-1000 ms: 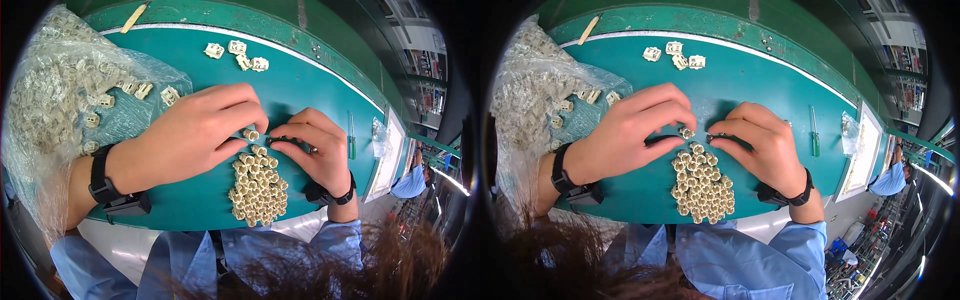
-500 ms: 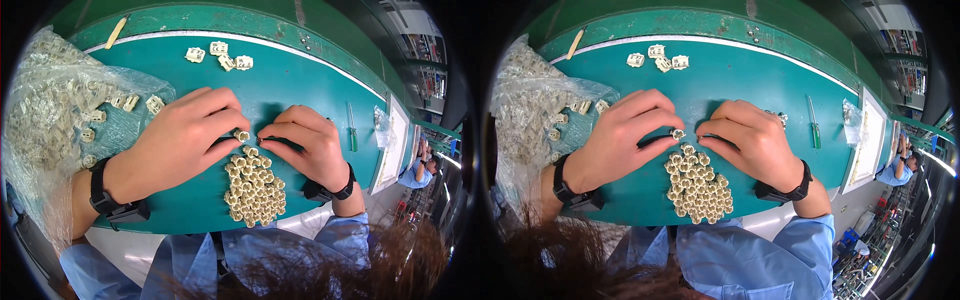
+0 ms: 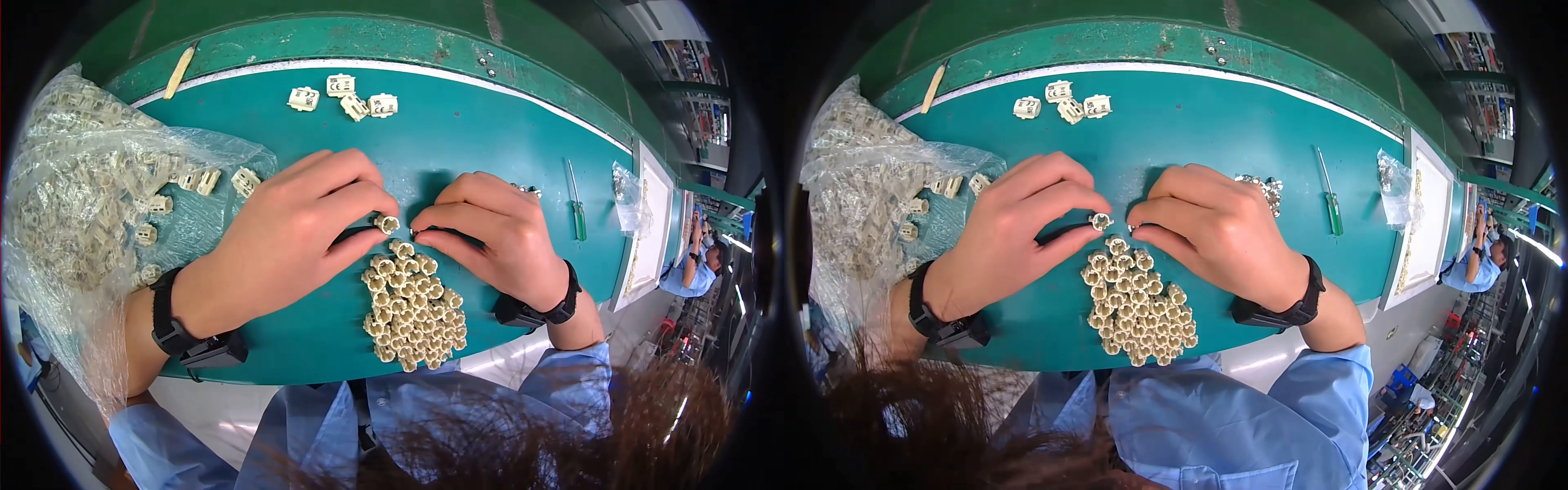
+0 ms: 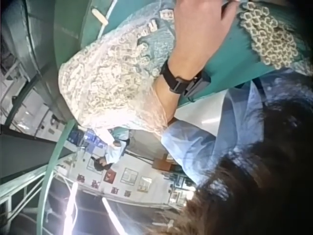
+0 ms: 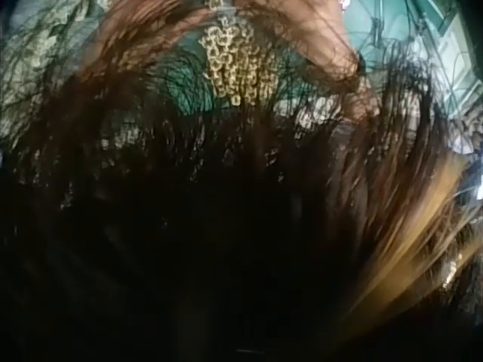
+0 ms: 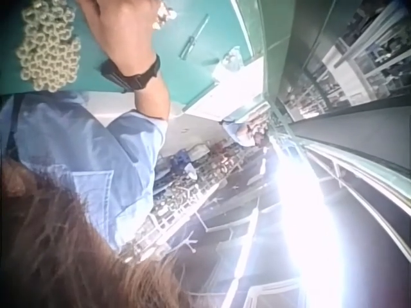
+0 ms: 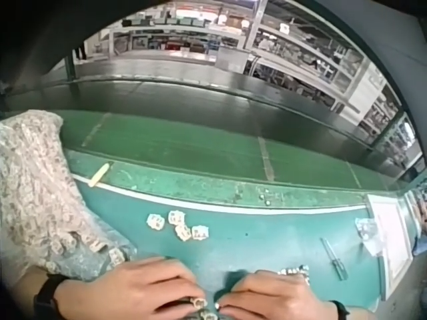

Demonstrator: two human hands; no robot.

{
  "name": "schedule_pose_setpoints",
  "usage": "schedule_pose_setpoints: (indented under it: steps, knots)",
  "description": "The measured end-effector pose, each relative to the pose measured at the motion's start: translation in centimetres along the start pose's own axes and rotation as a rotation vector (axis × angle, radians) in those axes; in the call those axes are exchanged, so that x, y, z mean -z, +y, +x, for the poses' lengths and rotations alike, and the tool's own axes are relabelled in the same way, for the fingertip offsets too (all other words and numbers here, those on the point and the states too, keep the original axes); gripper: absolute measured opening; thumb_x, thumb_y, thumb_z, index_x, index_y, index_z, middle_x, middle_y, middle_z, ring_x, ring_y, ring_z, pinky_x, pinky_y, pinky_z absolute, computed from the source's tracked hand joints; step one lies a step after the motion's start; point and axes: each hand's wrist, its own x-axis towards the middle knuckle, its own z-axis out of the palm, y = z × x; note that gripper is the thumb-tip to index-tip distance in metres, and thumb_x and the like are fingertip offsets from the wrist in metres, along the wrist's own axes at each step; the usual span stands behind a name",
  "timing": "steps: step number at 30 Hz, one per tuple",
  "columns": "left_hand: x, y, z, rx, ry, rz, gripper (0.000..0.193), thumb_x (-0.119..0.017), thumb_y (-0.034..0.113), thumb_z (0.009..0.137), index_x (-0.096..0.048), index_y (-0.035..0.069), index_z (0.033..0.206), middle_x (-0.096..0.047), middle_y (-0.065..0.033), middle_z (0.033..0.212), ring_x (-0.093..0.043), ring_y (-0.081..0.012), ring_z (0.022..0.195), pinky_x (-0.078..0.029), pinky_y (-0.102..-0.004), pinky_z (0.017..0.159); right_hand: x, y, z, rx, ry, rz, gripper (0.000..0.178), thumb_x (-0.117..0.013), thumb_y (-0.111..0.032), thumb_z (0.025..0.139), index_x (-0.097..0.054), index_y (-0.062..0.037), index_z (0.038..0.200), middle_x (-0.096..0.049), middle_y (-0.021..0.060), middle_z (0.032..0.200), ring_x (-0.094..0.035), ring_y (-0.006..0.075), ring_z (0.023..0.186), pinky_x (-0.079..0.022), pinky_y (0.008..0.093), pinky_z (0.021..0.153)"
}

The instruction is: The person assembles electrical components by hand, picking up a plastic housing and a metal contact, inserting the contact into the housing, and placing the completed assembly onto a growing cluster on the table.

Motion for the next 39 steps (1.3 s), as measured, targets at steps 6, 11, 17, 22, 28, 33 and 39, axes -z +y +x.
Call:
schedule_pose_setpoints:
  steps: [6,11,17,22,28,33,39]
  knots:
    - [-0.1,0.3,0.1,0.026,-0.033,0.017,0.030,-0.095,0.005,0.084,-0.081,0.009,0.111,-0.072,-0.0058,0.111,-0.072,-0.0303,0.100,-0.060,-0.0421,0.084,-0.4,-0.4,0.3,-0.055,0.038,0.072,0.021,-0.096,-0.010,0.086,-0.087,-0.0113,0.105,-0.074,0.0034,0.096,-0.073,0.0256,0.084,-0.059,0.0402,0.068]
    - [-0.3,0.2,0.2,0.025,-0.030,0.018,0.030,-0.095,0.006,0.083,-0.079,0.008,0.109,-0.071,-0.0055,0.111,-0.071,-0.0304,0.099,-0.059,-0.0425,0.083,-0.2,-2.2,0.9,-0.119,0.121,0.098,0.021,-0.098,-0.005,0.087,-0.090,-0.0075,0.107,-0.075,0.0041,0.099,-0.071,0.0177,0.083,-0.057,0.0334,0.068]
    - [-0.6,0.1,0.2,-0.006,-0.008,0.036,0.032,-0.096,0.007,0.082,-0.076,0.007,0.107,-0.071,-0.0055,0.111,-0.071,-0.0305,0.099,-0.059,-0.0425,0.083,-0.7,-2.2,1.1,-0.059,0.125,0.089,0.023,-0.099,-0.005,0.086,-0.090,-0.0070,0.107,-0.076,0.0040,0.098,-0.071,0.0162,0.082,-0.057,0.0320,0.068]
    - [-0.5,0.1,0.2,-0.016,-0.004,0.036,0.032,-0.096,0.008,0.082,-0.075,0.007,0.107,-0.071,-0.0052,0.111,-0.071,-0.0304,0.099,-0.059,-0.0423,0.082,-0.9,-2.0,1.1,-0.075,0.120,0.108,0.023,-0.099,-0.005,0.086,-0.090,-0.0073,0.106,-0.076,0.0042,0.098,-0.071,0.0167,0.082,-0.056,0.0321,0.067]
    - [-0.6,0.2,0.2,-0.013,-0.002,0.042,0.032,-0.096,0.008,0.082,-0.075,0.008,0.107,-0.071,-0.0049,0.111,-0.071,-0.0302,0.098,-0.059,-0.0421,0.082,-0.9,-2.0,1.2,-0.053,0.127,0.079,0.023,-0.100,-0.005,0.085,-0.090,-0.0073,0.106,-0.076,0.0042,0.099,-0.071,0.0166,0.082,-0.057,0.0321,0.067]
    - [-0.4,0.2,0.3,-0.021,-0.003,0.039,0.031,-0.095,0.008,0.083,-0.077,0.008,0.108,-0.071,-0.0047,0.111,-0.071,-0.0298,0.097,-0.059,-0.0417,0.081,-0.4,-2.1,1.3,-0.059,0.114,0.075,0.023,-0.099,-0.003,0.085,-0.090,-0.0072,0.106,-0.077,0.0044,0.099,-0.072,0.0174,0.083,-0.057,0.0324,0.068]
    - [0.2,0.5,0.2,-0.009,-0.046,0.028,0.030,-0.093,0.006,0.084,-0.081,0.010,0.111,-0.072,-0.0043,0.111,-0.071,-0.0293,0.096,-0.060,-0.0411,0.081,1.6,-0.9,0.7,-0.136,0.151,0.042,0.022,-0.097,-0.002,0.086,-0.090,-0.0067,0.106,-0.076,0.0053,0.098,-0.072,0.0195,0.084,-0.057,0.0349,0.069]
